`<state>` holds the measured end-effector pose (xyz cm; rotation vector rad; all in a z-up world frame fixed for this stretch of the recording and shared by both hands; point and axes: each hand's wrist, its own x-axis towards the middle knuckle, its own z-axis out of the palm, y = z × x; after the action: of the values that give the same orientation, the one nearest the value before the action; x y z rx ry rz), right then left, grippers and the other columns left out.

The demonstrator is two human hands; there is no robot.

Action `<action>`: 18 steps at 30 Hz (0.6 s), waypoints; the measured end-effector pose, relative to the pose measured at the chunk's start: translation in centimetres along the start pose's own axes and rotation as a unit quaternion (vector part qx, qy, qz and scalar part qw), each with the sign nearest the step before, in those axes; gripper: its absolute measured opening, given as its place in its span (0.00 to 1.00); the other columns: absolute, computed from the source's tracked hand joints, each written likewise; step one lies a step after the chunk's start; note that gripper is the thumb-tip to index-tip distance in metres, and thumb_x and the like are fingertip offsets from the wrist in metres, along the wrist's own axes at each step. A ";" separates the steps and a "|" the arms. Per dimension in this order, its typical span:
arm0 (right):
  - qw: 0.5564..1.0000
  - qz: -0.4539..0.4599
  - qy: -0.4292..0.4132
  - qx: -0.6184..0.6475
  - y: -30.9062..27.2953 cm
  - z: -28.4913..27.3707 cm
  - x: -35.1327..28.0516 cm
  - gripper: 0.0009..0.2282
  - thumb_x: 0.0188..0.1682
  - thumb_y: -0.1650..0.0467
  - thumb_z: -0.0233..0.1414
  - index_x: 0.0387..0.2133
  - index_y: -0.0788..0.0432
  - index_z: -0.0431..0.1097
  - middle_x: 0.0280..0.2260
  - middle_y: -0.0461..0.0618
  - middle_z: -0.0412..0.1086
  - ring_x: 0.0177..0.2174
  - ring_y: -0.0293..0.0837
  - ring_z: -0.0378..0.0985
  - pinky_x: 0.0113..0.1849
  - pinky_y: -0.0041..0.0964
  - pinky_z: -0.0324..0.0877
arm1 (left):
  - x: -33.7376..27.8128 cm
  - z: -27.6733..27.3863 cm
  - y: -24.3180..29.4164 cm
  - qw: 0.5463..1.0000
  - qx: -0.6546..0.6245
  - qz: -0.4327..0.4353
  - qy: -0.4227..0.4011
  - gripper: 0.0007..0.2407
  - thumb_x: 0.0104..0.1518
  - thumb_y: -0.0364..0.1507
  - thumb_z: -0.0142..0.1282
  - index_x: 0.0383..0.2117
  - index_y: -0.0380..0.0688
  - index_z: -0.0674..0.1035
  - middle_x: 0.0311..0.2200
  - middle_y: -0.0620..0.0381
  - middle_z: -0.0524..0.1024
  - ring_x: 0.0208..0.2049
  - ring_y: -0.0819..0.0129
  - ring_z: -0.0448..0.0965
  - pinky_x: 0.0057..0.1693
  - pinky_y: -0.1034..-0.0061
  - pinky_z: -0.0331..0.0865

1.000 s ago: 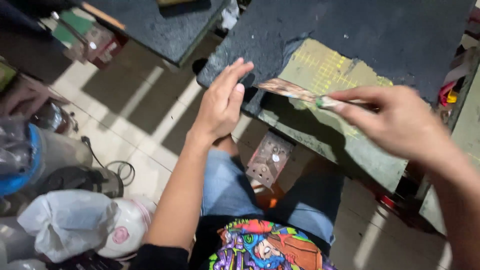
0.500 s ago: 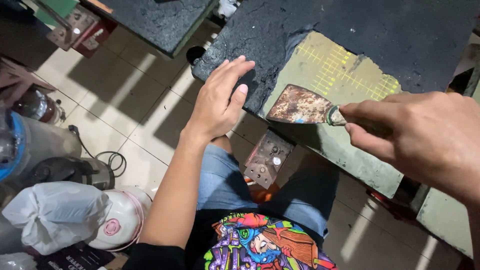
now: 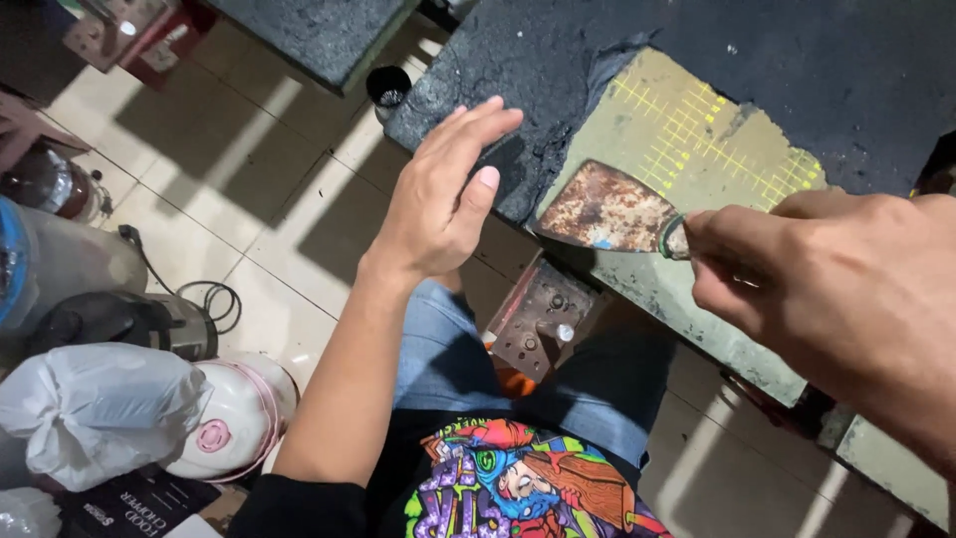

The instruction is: The person uses a metal scraper to remove a layer of material or residue from a green gridded surface on a workbench.

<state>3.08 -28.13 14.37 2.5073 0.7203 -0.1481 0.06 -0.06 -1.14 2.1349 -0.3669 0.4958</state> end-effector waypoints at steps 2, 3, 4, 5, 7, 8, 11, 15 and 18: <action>0.999 -0.011 -0.017 -0.042 -0.7 -1.3 -0.1 0.09 0.53 0.45 0.42 0.41 0.19 0.66 0.25 0.29 0.76 0.30 0.36 0.84 0.29 0.36 0.77 | 0.1 -0.2 0.1 1.000 -0.005 0.012 0.000 0.23 0.72 0.42 0.27 0.62 0.41 0.69 0.64 0.43 0.70 0.69 0.49 0.66 0.76 0.50 0.53; 0.999 -0.010 -0.019 -0.041 -0.7 -1.2 0.0 0.09 0.53 0.45 0.42 0.41 0.19 0.66 0.25 0.29 0.76 0.30 0.36 0.84 0.29 0.36 0.77 | 0.1 -0.2 0.2 1.000 -0.007 0.012 -0.002 0.23 0.72 0.42 0.27 0.62 0.41 0.69 0.64 0.43 0.70 0.69 0.49 0.66 0.76 0.50 0.53; 0.998 -0.013 -0.027 -0.055 -0.7 -1.0 0.1 0.09 0.52 0.44 0.41 0.39 0.20 0.65 0.24 0.28 0.75 0.31 0.36 0.84 0.29 0.36 0.75 | 0.1 -0.3 0.3 1.000 -0.014 0.010 -0.001 0.23 0.72 0.42 0.27 0.62 0.41 0.68 0.63 0.44 0.70 0.70 0.50 0.65 0.76 0.50 0.53; 0.997 -0.017 -0.036 -0.069 -0.8 -0.9 0.2 0.10 0.52 0.43 0.41 0.37 0.20 0.64 0.24 0.28 0.74 0.32 0.36 0.83 0.29 0.36 0.74 | 0.1 -0.4 0.4 1.000 -0.020 0.007 -0.001 0.22 0.72 0.41 0.27 0.62 0.41 0.68 0.63 0.44 0.71 0.70 0.50 0.65 0.76 0.50 0.53; 0.997 -0.016 -0.030 -0.070 -0.9 -1.6 0.0 0.09 0.53 0.45 0.40 0.37 0.21 0.65 0.23 0.29 0.73 0.30 0.37 0.83 0.28 0.36 0.73 | 0.3 -0.4 0.3 1.000 -0.021 0.012 0.001 0.22 0.72 0.41 0.27 0.62 0.40 0.68 0.63 0.44 0.71 0.70 0.50 0.65 0.76 0.50 0.53; 0.997 -0.016 -0.025 -0.067 -1.0 -1.8 -0.1 0.09 0.55 0.46 0.39 0.36 0.21 0.65 0.23 0.31 0.73 0.29 0.38 0.83 0.28 0.36 0.73 | 0.3 -0.4 0.2 1.000 -0.019 0.017 0.000 0.22 0.72 0.40 0.27 0.62 0.40 0.68 0.62 0.44 0.72 0.69 0.49 0.65 0.76 0.50 0.53; 1.000 -0.009 -0.025 -0.006 -0.2 -1.1 0.6 0.14 0.51 0.43 0.40 0.45 0.17 0.69 0.34 0.25 0.79 0.37 0.37 0.87 0.29 0.39 0.78 | 0.1 -0.2 0.2 1.000 -0.014 0.010 0.002 0.22 0.71 0.41 0.28 0.62 0.41 0.69 0.63 0.41 0.70 0.69 0.47 0.65 0.75 0.50 0.53; 0.993 0.017 -0.027 0.113 0.7 0.8 0.0 0.15 0.50 0.48 0.45 0.49 0.20 0.73 0.40 0.32 0.80 0.42 0.46 0.84 0.34 0.48 0.79 | 0.1 0.0 0.0 1.000 -0.003 0.012 0.005 0.20 0.71 0.37 0.31 0.62 0.41 0.69 0.64 0.40 0.69 0.69 0.48 0.66 0.75 0.51 0.53; 0.955 0.016 0.036 0.295 1.3 2.3 0.1 0.14 0.49 0.57 0.54 0.47 0.35 0.80 0.32 0.41 0.82 0.33 0.46 0.84 0.38 0.45 0.73 | 0.1 0.1 0.0 1.000 0.015 0.017 0.002 0.21 0.71 0.38 0.30 0.62 0.39 0.70 0.63 0.39 0.70 0.68 0.47 0.66 0.75 0.51 0.52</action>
<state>3.89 -30.23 12.94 3.1043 0.7460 -0.3005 0.14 -0.09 -1.15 2.1600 -0.3963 0.5271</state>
